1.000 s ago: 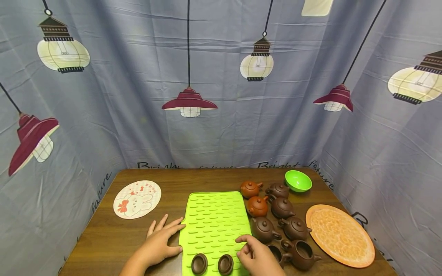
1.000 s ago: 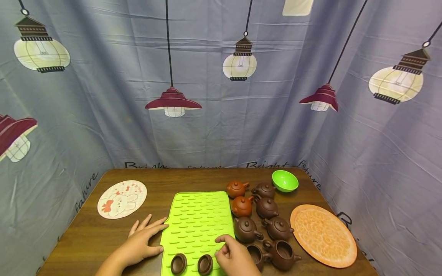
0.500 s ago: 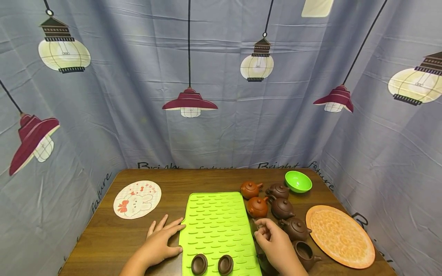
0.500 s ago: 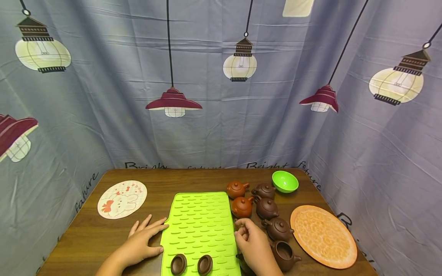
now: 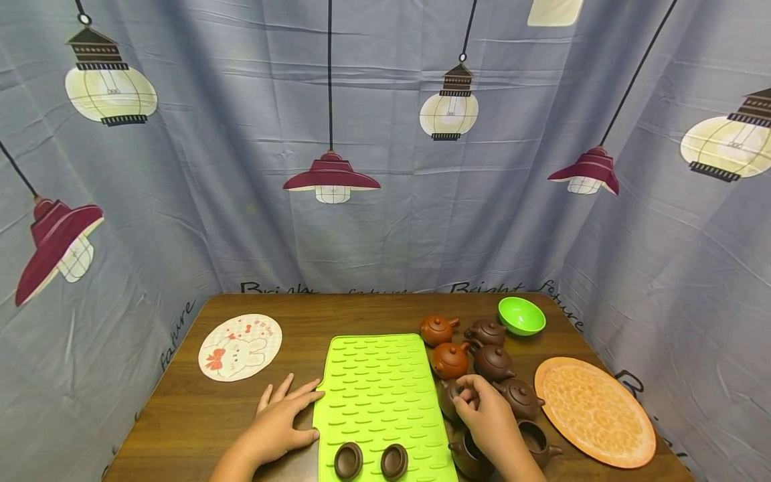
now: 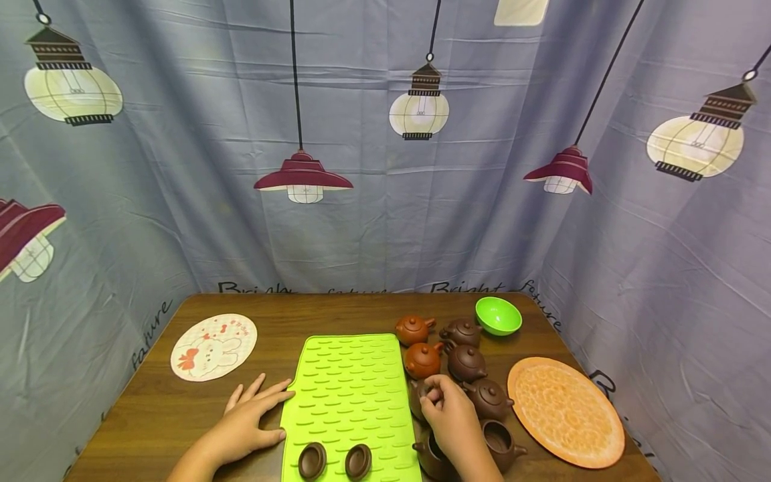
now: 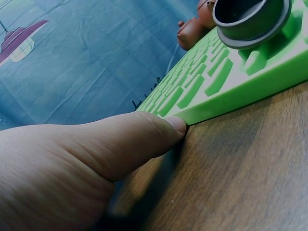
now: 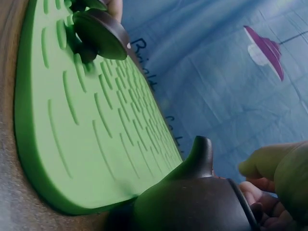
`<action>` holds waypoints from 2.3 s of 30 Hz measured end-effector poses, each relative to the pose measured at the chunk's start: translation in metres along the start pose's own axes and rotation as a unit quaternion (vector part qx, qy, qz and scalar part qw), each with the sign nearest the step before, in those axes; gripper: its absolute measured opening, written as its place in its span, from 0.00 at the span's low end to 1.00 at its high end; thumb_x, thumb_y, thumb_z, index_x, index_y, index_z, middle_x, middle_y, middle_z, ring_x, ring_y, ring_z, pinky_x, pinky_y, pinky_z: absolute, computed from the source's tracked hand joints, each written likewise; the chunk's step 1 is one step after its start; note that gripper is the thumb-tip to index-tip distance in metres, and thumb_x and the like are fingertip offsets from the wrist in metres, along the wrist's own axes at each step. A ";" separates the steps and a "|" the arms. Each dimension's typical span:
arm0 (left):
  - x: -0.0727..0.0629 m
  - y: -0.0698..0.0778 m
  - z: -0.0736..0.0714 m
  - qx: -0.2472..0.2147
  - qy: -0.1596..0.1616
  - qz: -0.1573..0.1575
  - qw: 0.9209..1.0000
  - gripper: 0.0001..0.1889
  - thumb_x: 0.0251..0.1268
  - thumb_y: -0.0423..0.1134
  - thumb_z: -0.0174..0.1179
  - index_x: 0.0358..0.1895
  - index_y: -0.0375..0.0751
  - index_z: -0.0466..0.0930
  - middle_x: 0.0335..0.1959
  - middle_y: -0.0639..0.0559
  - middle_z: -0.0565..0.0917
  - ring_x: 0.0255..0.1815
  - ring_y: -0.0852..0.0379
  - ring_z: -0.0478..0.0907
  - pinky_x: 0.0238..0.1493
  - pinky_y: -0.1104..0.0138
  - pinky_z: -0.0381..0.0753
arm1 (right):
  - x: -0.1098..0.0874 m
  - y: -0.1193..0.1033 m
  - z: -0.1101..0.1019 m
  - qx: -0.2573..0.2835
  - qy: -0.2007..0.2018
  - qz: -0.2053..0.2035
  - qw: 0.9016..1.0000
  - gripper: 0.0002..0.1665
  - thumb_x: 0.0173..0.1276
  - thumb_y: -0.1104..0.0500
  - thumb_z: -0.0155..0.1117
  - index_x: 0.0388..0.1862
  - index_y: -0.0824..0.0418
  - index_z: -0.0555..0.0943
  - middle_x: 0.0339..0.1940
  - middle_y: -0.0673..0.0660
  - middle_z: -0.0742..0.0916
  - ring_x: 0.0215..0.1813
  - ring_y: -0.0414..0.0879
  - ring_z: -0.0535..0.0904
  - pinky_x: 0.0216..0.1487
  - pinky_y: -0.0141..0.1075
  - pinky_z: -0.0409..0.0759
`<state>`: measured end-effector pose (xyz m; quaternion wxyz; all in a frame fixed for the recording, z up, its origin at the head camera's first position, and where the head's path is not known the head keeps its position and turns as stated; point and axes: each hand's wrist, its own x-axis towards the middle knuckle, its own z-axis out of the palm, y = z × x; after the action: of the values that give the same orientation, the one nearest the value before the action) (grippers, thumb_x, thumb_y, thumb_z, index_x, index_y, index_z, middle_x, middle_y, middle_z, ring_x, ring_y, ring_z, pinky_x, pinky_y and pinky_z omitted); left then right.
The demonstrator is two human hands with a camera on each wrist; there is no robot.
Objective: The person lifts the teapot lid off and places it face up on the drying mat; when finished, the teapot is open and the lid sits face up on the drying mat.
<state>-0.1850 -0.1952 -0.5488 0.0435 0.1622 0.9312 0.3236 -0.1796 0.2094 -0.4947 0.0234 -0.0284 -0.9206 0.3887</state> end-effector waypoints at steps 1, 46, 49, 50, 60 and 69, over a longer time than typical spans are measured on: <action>0.000 0.000 0.000 0.001 0.000 0.000 1.000 0.38 0.57 0.53 0.77 0.73 0.54 0.77 0.80 0.56 0.69 0.85 0.28 0.46 0.75 0.27 0.27 | 0.001 0.001 0.000 0.000 -0.004 0.001 1.000 0.14 0.72 0.60 0.70 0.55 0.54 0.82 0.37 0.48 0.83 0.36 0.42 0.76 0.37 0.34 0.76; 0.000 -0.001 0.001 0.000 0.007 0.002 1.000 0.37 0.56 0.52 0.77 0.72 0.53 0.78 0.80 0.55 0.71 0.85 0.28 0.48 0.75 0.27 0.30 | 0.009 0.005 -0.001 -0.101 0.027 -0.040 0.994 0.07 0.77 0.62 0.63 0.51 0.57 0.81 0.40 0.53 0.82 0.44 0.47 0.77 0.43 0.44 0.77; 0.000 -0.002 0.002 0.007 0.009 0.000 1.000 0.37 0.56 0.52 0.77 0.72 0.54 0.79 0.79 0.55 0.71 0.85 0.28 0.48 0.75 0.27 0.31 | 0.008 0.005 -0.001 -0.094 0.031 -0.045 0.994 0.07 0.78 0.61 0.64 0.51 0.57 0.80 0.41 0.53 0.83 0.44 0.48 0.79 0.44 0.45 0.79; 0.000 -0.002 0.002 0.008 0.009 0.000 1.000 0.37 0.56 0.52 0.77 0.72 0.54 0.79 0.79 0.56 0.71 0.85 0.28 0.48 0.75 0.27 0.31 | 0.008 0.005 -0.001 -0.092 0.032 -0.049 0.994 0.07 0.78 0.61 0.64 0.52 0.57 0.80 0.41 0.53 0.84 0.44 0.48 0.80 0.44 0.46 0.80; 0.000 -0.002 0.002 0.004 0.004 -0.003 1.000 0.37 0.57 0.52 0.76 0.73 0.55 0.78 0.80 0.57 0.70 0.85 0.29 0.48 0.76 0.28 0.30 | 0.007 0.004 0.000 -0.033 0.008 -0.016 0.999 0.07 0.82 0.58 0.58 0.53 0.59 0.76 0.36 0.51 0.83 0.34 0.43 0.79 0.35 0.37 0.78; 0.001 -0.001 0.000 -0.001 0.000 -0.003 1.000 0.38 0.57 0.53 0.77 0.73 0.54 0.77 0.80 0.56 0.70 0.85 0.29 0.47 0.75 0.27 0.29 | 0.006 -0.002 -0.002 0.080 -0.033 0.047 0.995 0.13 0.84 0.57 0.55 0.60 0.62 0.75 0.34 0.53 0.87 0.35 0.48 0.81 0.30 0.36 0.75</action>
<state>-0.1857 -0.1953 -0.5494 0.0444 0.1597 0.9312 0.3248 -0.1855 0.2104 -0.4919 -0.0230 -0.0565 -0.8845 0.4626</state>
